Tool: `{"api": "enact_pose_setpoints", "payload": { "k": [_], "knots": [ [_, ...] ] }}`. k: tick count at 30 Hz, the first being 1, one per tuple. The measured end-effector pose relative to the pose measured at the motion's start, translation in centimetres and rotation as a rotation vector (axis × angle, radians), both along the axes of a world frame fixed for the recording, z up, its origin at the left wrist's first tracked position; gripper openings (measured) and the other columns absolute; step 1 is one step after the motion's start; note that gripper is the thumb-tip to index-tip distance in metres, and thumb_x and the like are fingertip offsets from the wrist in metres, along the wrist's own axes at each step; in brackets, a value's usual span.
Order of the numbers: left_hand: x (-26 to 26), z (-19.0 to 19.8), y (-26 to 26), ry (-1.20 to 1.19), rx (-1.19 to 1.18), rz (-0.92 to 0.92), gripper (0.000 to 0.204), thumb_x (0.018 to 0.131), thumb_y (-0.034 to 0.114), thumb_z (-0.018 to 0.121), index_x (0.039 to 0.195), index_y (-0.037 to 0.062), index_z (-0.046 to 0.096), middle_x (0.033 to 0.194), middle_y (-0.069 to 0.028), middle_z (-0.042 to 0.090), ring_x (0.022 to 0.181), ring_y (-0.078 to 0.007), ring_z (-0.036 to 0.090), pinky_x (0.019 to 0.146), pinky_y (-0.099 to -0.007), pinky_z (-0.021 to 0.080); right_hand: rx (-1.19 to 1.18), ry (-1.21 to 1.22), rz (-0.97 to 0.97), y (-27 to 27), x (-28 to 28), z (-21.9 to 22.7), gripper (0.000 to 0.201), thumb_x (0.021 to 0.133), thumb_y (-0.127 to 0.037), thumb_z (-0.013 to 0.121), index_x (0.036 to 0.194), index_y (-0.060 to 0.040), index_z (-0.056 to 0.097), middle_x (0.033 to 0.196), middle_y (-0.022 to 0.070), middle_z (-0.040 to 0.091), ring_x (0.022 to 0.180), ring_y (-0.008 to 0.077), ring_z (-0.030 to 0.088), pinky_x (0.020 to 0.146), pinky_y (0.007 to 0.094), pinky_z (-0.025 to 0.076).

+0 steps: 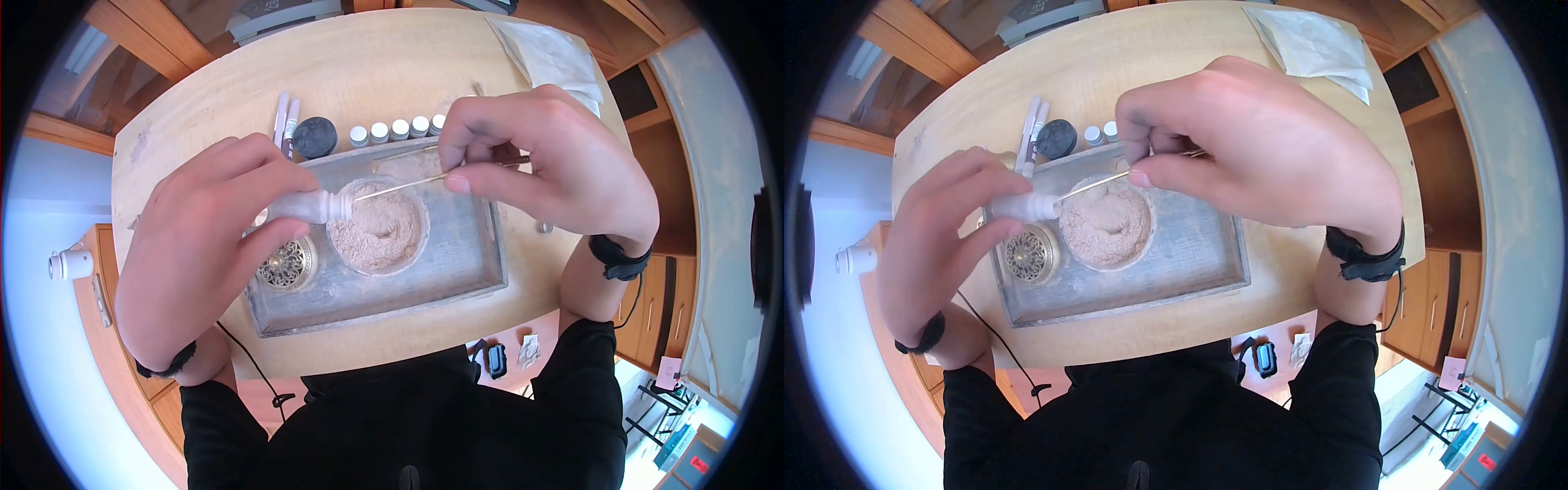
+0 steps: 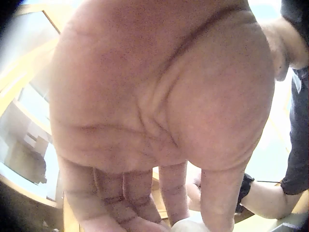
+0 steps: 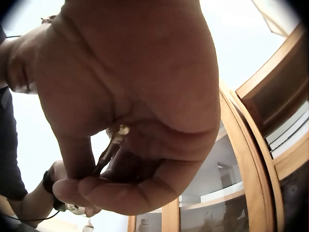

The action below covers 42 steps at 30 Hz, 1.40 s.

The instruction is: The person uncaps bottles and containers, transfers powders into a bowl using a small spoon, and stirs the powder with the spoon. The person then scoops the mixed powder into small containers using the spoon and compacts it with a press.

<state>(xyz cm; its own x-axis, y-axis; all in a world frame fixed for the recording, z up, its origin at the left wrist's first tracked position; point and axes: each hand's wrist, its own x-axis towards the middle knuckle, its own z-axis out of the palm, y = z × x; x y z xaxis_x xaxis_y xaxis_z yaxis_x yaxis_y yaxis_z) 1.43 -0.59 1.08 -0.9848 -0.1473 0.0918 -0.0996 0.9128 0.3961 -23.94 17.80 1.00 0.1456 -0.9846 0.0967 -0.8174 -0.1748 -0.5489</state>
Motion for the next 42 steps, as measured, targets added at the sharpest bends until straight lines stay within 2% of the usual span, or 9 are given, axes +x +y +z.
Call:
{"api": "enact_pose_setpoints", "payload": {
  "k": [5, 12, 15, 17, 26, 32, 42],
  "knots": [
    [0.0, 0.0, 0.1, -0.019, -0.024, 0.02, 0.031, 0.081, 0.017, 0.082, 0.105, 0.0012, 0.07, 0.099, -0.0118, 0.065, 0.093, -0.0309, 0.064, 0.08, -0.0381, 0.05, -0.108, 0.053, -0.013, -0.7, 0.9, -1.2, 0.012, 0.093, -0.008, 0.074, 0.099, -0.0061, 0.064, 0.073, 0.007, 0.068, 0.064, 0.0233, 0.065, 0.061, 0.0318, 0.048],
    [-0.1, -0.3, 0.1, -0.001, 0.008, 0.014, 0.031, 0.081, 0.017, 0.082, 0.105, 0.0015, 0.069, 0.099, -0.0126, 0.066, 0.093, -0.0319, 0.065, 0.081, -0.0382, 0.051, -0.148, 0.015, -0.017, -0.6, 0.9, -1.2, 0.013, 0.093, -0.009, 0.074, 0.1, -0.0053, 0.064, 0.07, 0.0062, 0.068, 0.063, 0.0258, 0.064, 0.06, 0.0337, 0.048],
    [-0.4, -0.6, 0.1, 0.026, -0.037, -0.046, 0.03, 0.082, 0.016, 0.081, 0.106, 0.0021, 0.069, 0.099, -0.0131, 0.066, 0.092, -0.0322, 0.065, 0.08, -0.0383, 0.051, -0.121, -0.003, 0.003, -1.1, 1.3, -1.4, 0.011, 0.092, -0.009, 0.074, 0.099, -0.0067, 0.066, 0.072, 0.0069, 0.068, 0.063, 0.0266, 0.064, 0.061, 0.0344, 0.048],
    [-0.6, -0.5, 0.4, 0.02, -0.044, -0.066, 0.03, 0.082, 0.017, 0.081, 0.106, 0.0031, 0.07, 0.1, -0.0128, 0.066, 0.092, -0.0328, 0.065, 0.08, -0.0383, 0.051, 0.006, 0.0, -0.001, -1.3, 1.5, -1.3, 0.009, 0.09, -0.01, 0.075, 0.096, -0.0077, 0.069, 0.075, 0.0086, 0.067, 0.067, 0.0273, 0.065, 0.063, 0.0363, 0.049],
    [-1.4, -0.6, 1.5, 0.006, -0.087, -0.07, 0.03, 0.08, 0.011, 0.081, 0.106, 0.0053, 0.069, 0.101, -0.0126, 0.066, 0.094, -0.034, 0.065, 0.081, -0.0388, 0.052, -0.002, 0.11, -0.02, -1.2, 1.4, -1.1, 0.011, 0.085, -0.006, 0.077, 0.093, -0.0058, 0.069, 0.077, 0.0123, 0.064, 0.074, 0.0315, 0.066, 0.067, 0.04, 0.051],
    [-1.1, -0.3, 1.2, 0.005, -0.07, -0.014, 0.031, 0.079, 0.009, 0.081, 0.107, 0.0039, 0.068, 0.102, -0.0131, 0.065, 0.095, -0.0337, 0.065, 0.082, -0.0386, 0.052, -0.019, 0.076, -0.048, -0.8, 1.1, -0.8, 0.012, 0.084, -0.005, 0.076, 0.093, -0.0056, 0.068, 0.078, 0.0121, 0.065, 0.072, 0.0314, 0.065, 0.066, 0.0383, 0.051],
    [-1.1, -0.2, 1.4, 0.05, -0.072, -0.033, 0.034, 0.077, 0.007, 0.081, 0.108, 0.0038, 0.068, 0.101, -0.0126, 0.064, 0.094, -0.0325, 0.065, 0.081, -0.0376, 0.051, -0.145, 0.064, -0.036, -1.3, 1.6, -1.5, 0.011, 0.083, -0.005, 0.078, 0.092, -0.0075, 0.07, 0.073, 0.0087, 0.065, 0.07, 0.0271, 0.065, 0.065, 0.0364, 0.051]
  ]
}}
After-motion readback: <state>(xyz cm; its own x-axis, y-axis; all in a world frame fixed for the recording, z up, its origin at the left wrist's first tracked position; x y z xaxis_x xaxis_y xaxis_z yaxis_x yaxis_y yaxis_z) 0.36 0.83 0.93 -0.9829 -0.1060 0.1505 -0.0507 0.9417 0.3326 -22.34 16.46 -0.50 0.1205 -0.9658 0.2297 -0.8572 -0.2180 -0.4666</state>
